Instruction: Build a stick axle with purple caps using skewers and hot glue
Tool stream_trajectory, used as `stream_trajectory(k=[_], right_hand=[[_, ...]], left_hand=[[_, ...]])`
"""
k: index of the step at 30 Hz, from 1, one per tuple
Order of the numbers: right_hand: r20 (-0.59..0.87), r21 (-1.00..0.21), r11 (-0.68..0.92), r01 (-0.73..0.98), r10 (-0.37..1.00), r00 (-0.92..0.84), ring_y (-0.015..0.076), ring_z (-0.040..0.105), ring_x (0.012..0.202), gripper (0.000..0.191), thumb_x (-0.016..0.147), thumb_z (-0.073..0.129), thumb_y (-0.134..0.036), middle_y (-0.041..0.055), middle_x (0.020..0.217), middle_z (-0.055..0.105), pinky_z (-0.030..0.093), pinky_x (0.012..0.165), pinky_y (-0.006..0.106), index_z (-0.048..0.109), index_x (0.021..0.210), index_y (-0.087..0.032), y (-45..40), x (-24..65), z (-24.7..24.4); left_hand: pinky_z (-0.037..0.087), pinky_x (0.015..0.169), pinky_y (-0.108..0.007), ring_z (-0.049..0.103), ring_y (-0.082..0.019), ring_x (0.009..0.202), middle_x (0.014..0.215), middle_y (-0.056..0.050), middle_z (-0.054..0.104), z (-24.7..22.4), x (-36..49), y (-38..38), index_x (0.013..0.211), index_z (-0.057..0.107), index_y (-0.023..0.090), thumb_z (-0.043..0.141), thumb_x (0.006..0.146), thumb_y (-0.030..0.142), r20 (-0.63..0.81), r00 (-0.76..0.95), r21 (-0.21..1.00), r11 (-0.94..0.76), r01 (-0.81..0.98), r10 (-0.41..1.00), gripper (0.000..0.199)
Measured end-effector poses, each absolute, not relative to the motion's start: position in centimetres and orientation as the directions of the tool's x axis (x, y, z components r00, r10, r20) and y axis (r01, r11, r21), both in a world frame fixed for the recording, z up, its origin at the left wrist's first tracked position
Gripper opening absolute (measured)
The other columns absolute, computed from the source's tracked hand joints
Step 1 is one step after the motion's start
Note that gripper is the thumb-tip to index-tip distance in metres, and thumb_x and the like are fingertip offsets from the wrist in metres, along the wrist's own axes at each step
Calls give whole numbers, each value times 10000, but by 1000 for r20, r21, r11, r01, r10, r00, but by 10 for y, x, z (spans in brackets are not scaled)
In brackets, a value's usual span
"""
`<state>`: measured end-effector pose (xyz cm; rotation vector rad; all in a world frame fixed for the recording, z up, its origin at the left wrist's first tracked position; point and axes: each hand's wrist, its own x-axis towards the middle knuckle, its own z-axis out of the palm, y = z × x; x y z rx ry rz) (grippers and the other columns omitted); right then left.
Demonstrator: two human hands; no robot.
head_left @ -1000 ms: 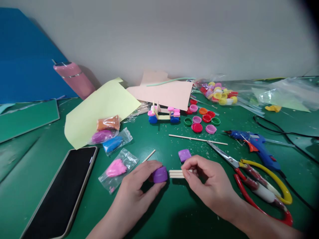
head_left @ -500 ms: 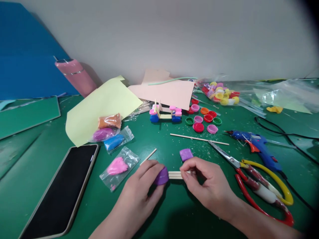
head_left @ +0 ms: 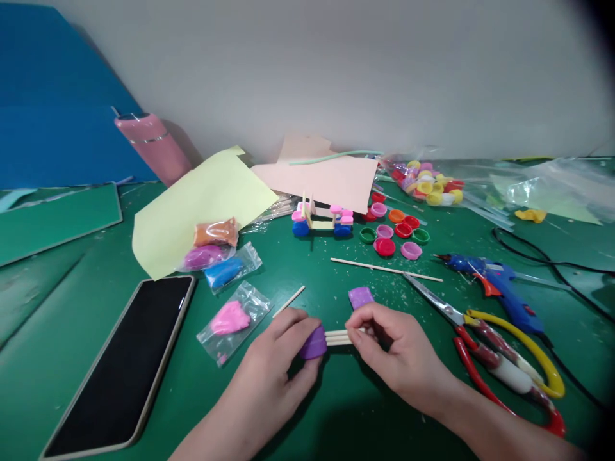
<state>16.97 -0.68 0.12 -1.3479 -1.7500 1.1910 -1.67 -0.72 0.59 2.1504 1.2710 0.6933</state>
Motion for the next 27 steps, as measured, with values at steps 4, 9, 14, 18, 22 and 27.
stream_trajectory(k=[4,9,14,18,22,27], right_hand=[[-53,-923,64,380,956,-290,90,407,517,96,815,478,-201,-35,586,453,345,458,194,542,744,-185,-5,169,1],[-62,-940,39,340,957,-282,82,397,504,77,803,485,-177,-42,571,439,337,450,189,538,747,-178,-4,169,-2],[-85,-950,5,314,958,-275,83,393,503,76,799,493,-195,-48,573,433,330,456,191,538,739,-181,-3,168,-2],[-90,-952,-3,305,959,-270,83,393,500,71,795,496,-190,-55,570,428,318,461,193,535,736,-182,-3,167,-2],[-100,-957,-16,288,955,-280,85,391,509,74,809,490,-196,-56,573,424,314,469,196,535,752,-180,-4,167,-2],[-112,-963,-34,267,953,-281,85,385,513,76,816,488,-192,-59,569,416,304,467,196,532,756,-178,-4,168,-3]], left_hand=[[488,678,-225,600,-161,785,901,-58,599,7,-18,-9,954,588,192,477,780,131,148,421,690,-398,604,895,214],[492,670,-237,607,-173,779,903,-61,612,9,-19,-8,948,595,200,483,778,147,148,421,696,-396,599,895,210],[491,649,-232,606,-173,767,889,-58,613,9,-20,-7,922,602,204,496,772,151,137,432,696,-397,598,891,192],[490,673,-245,600,-177,787,900,-65,605,9,-20,-6,935,597,201,493,784,156,123,433,697,-388,602,893,188],[487,675,-238,594,-172,787,892,-68,595,8,-19,-6,942,594,185,499,785,149,124,437,695,-392,603,891,187],[483,685,-230,590,-167,796,900,-64,588,5,-20,-7,944,589,184,502,786,147,131,445,694,-402,597,886,184]])
